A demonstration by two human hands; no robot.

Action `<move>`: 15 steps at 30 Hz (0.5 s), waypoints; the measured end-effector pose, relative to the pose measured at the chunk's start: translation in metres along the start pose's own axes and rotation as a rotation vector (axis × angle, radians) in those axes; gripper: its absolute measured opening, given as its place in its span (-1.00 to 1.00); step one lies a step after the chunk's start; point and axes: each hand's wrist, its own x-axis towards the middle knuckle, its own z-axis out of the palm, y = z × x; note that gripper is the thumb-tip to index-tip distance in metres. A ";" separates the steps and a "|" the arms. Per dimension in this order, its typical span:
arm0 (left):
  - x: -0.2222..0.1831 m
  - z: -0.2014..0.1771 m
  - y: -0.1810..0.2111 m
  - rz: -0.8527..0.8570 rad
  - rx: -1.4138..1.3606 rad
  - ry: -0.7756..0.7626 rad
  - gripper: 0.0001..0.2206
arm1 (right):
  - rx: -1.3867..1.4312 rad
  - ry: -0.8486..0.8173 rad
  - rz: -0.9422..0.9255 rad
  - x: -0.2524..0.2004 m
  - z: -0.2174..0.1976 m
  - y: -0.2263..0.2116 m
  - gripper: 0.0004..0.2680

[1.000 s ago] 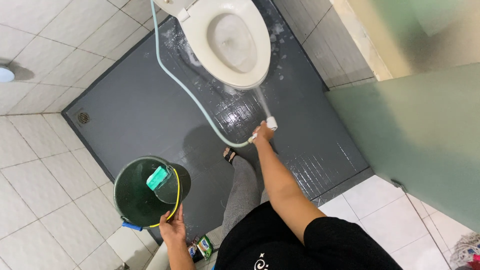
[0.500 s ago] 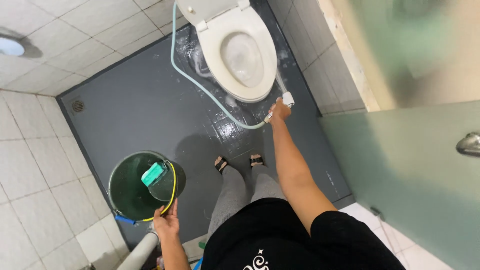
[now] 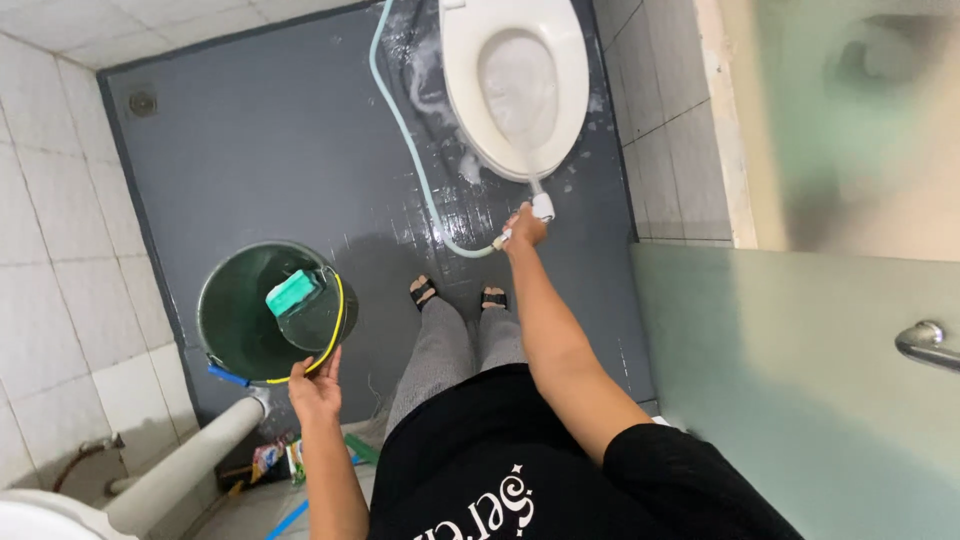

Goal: Cleaning a toilet bowl and exterior surfaces using a brush, cloth, and water spray.

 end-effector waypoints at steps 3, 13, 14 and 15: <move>-0.007 -0.003 0.003 -0.012 0.001 -0.034 -0.84 | 0.013 0.038 0.023 -0.004 -0.005 0.030 -0.83; -0.001 -0.003 0.000 0.005 -0.013 -0.007 -0.88 | 0.179 0.084 0.159 0.018 -0.036 0.049 -0.85; 0.002 0.000 0.001 -0.002 -0.007 -0.007 -0.87 | 0.141 0.107 0.127 0.013 -0.028 0.038 -0.83; 0.003 0.003 0.001 -0.010 0.001 -0.006 -0.86 | 0.102 0.131 0.096 0.007 -0.022 0.026 -0.80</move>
